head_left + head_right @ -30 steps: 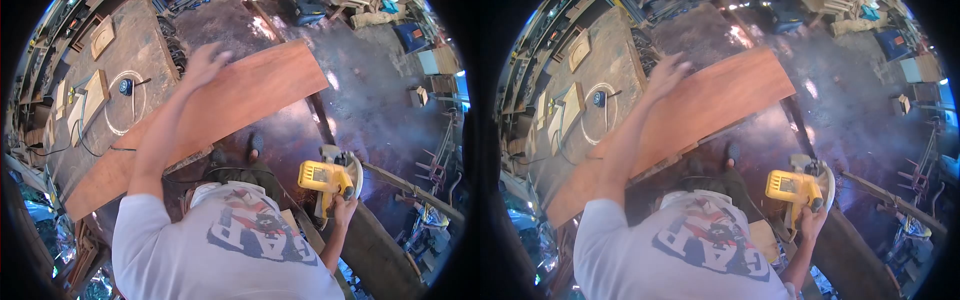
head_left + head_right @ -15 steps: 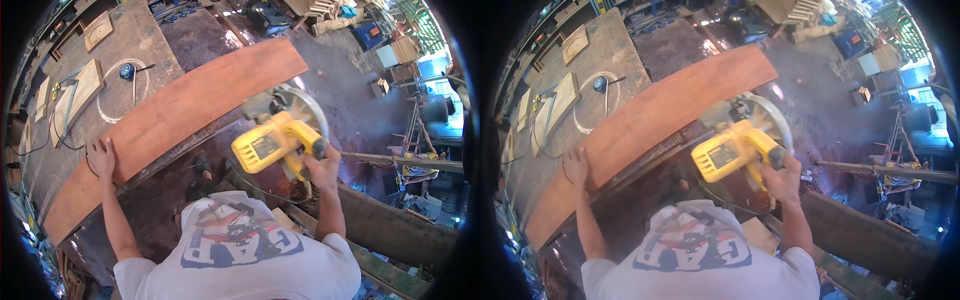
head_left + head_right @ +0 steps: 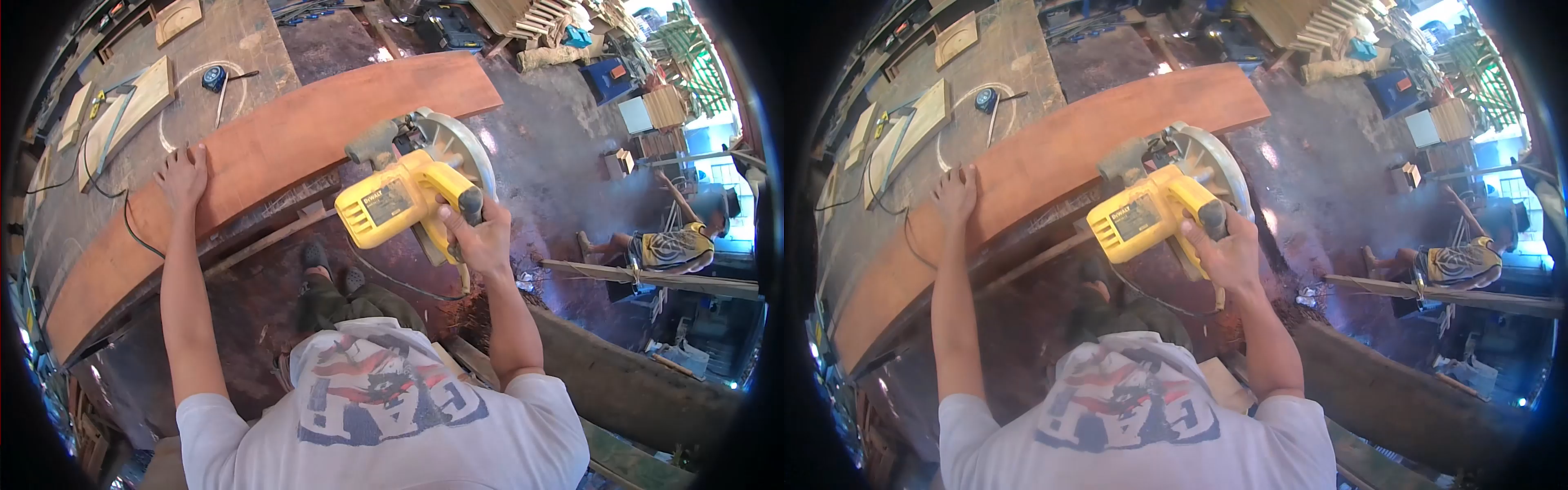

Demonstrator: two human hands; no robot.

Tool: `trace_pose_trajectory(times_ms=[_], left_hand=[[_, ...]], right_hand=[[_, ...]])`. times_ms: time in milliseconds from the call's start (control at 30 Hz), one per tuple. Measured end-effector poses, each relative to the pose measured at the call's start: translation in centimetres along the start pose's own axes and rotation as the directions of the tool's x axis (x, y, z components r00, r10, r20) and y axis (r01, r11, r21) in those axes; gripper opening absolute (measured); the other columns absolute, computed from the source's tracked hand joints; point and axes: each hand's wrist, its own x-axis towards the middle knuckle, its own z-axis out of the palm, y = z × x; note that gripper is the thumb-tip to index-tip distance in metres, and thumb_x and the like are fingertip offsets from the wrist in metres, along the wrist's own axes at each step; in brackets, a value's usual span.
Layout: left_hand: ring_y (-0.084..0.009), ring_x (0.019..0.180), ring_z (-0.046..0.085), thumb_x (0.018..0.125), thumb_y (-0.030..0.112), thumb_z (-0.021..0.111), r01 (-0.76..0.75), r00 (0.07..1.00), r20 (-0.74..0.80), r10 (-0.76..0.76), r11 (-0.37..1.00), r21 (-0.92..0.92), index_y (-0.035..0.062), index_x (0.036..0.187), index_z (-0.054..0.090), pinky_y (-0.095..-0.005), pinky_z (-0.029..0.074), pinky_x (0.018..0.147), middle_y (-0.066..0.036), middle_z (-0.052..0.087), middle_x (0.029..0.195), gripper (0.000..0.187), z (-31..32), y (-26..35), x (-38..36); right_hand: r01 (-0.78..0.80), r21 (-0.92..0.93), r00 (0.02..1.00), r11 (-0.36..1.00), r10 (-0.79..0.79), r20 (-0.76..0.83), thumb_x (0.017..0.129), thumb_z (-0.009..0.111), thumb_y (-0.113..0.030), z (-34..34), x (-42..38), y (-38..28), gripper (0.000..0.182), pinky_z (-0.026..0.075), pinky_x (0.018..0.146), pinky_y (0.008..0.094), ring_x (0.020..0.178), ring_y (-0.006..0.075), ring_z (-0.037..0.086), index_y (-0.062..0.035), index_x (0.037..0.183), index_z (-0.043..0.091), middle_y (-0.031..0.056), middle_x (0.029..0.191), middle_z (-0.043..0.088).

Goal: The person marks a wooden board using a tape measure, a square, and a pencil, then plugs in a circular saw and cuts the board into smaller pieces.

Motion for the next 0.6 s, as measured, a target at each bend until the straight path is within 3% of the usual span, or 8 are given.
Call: trace_pose_trajectory(times_ms=[500, 600], left_hand=[[-0.0348, 0.147, 0.041, 0.100, 0.063, 0.042, 0.057, 0.998, 0.033, -0.058, 0.998, 0.013, 0.0179, 0.149, 0.058, -0.0600, 0.018, 0.124, -0.019, 0.055, 0.151, 0.068, -0.9, 0.2, -0.8], [-0.0347, 0.147, 0.041, 0.100, 0.063, 0.042, 0.055, 0.998, 0.030, -0.055, 0.998, 0.007, 0.0178, 0.149, 0.058, -0.0604, 0.018, 0.124, -0.019, 0.054, 0.151, 0.068, -1.1, 0.1, -0.4]], right_hand=[[0.099, -0.056, 0.990, 0.993, -0.105, -0.098, 0.092, 0.077, -0.013, 1.1, 0.6, 2.0, 0.023, 0.047, 0.048, 0.0263, 0.052, 0.0069, 0.058, -0.0005, 0.111, 0.071, 0.0001, 0.073, 0.067], [0.048, -0.072, 0.991, 0.996, -0.057, -0.124, 0.091, 0.075, -0.010, 1.4, 0.3, 0.9, 0.022, 0.048, 0.049, 0.0261, 0.053, 0.0069, 0.059, -0.0003, 0.110, 0.071, 0.0006, 0.074, 0.068]])
